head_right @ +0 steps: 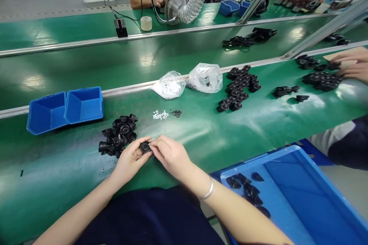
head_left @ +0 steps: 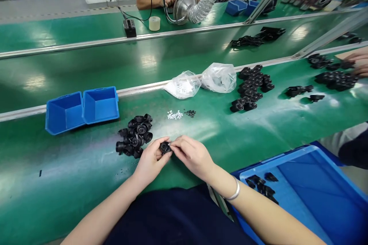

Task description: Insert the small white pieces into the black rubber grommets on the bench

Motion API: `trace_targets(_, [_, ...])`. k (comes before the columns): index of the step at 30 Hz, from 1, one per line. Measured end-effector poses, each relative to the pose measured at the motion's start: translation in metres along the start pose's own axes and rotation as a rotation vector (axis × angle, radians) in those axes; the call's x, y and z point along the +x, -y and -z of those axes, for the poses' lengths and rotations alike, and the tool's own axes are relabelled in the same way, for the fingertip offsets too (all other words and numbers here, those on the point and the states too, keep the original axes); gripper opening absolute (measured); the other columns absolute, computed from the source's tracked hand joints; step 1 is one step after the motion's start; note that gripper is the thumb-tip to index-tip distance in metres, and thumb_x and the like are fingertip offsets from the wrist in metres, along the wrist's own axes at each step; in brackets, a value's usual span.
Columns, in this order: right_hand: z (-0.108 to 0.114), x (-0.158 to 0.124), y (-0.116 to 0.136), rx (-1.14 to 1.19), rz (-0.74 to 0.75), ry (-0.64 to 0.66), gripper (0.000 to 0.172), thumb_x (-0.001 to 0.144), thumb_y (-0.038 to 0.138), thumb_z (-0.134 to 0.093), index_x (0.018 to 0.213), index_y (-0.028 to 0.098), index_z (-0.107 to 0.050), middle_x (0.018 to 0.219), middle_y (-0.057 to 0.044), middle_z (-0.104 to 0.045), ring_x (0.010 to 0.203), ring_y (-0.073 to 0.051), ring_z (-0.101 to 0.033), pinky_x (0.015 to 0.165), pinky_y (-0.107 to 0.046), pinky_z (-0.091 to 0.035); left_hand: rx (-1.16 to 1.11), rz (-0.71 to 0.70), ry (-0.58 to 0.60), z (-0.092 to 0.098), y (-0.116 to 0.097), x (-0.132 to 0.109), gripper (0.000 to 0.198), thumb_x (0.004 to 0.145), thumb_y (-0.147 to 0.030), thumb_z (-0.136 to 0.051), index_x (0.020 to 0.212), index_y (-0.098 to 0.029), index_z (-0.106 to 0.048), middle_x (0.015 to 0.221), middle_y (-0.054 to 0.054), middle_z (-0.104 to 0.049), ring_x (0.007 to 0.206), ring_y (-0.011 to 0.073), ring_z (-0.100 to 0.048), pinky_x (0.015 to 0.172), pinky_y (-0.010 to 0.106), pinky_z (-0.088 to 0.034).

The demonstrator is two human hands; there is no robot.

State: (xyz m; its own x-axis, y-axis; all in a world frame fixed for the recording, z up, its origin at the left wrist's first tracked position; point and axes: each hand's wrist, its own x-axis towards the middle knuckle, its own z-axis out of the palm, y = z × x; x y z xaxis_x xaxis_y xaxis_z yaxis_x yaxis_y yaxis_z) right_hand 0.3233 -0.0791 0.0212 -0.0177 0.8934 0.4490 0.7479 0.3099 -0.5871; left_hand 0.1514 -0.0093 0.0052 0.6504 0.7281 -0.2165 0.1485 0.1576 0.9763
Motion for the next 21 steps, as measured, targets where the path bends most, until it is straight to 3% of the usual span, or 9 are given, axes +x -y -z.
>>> trace_targets(4, [-0.014,-0.005,0.005,-0.22,0.124,0.042,0.019,0.1,0.013,-0.044,0.102,0.015,-0.062,0.088,-0.01,-0.066,0.08,-0.02,-0.064,0.07,-0.033,-0.056,0.17,-0.006,-0.045,0.002,-0.013,-0.002,0.042,0.081,-0.019,-0.067,0.123,-0.024,-0.066,0.103,0.007,-0.062,0.059,0.0114,-0.048,0.068,0.03,-0.05])
trace_targets(7, [-0.015,-0.004,0.006,-0.306,0.181,0.091,0.021,0.1,0.013,-0.043,0.098,0.013,-0.064,0.084,-0.011,-0.066,0.076,-0.021,-0.064,0.066,-0.034,-0.056,0.115,-0.01,-0.051,0.003,-0.018,-0.002,0.044,0.077,-0.013,-0.067,0.12,-0.025,-0.068,0.092,0.005,-0.06,0.058,0.0126,-0.044,0.068,0.03,-0.048])
trace_targets(10, [-0.013,-0.003,0.008,-0.366,0.224,0.119,0.023,0.1,0.012,-0.043,0.097,0.012,-0.066,0.082,-0.01,-0.066,0.073,-0.021,-0.062,0.064,-0.034,-0.055,0.13,-0.027,-0.034,0.003,-0.015,-0.002,0.046,0.079,-0.012,-0.063,0.123,-0.026,-0.067,0.098,0.006,-0.061,0.057,0.0125,-0.043,0.071,0.031,-0.047])
trace_targets(16, [-0.013,-0.003,0.008,-0.38,0.267,0.131,0.025,0.099,0.01,-0.042,0.099,0.01,-0.067,0.082,-0.012,-0.065,0.075,-0.022,-0.062,0.067,-0.035,-0.056,0.23,-0.071,0.006,0.005,-0.011,-0.003,0.049,0.083,-0.013,-0.056,0.13,-0.027,-0.062,0.117,0.009,-0.062,0.087,0.0219,-0.06,0.091,0.038,-0.047])
trace_targets(21, [-0.014,-0.001,0.01,-0.344,0.25,0.156,0.029,0.101,0.011,-0.036,0.1,0.008,-0.066,0.08,-0.012,-0.064,0.072,-0.022,-0.061,0.064,-0.035,-0.055,0.233,-0.059,0.049,0.006,-0.009,-0.003,0.047,0.085,-0.015,-0.056,0.13,-0.026,-0.062,0.132,0.01,-0.058,0.104,0.0256,-0.061,0.099,0.041,-0.045])
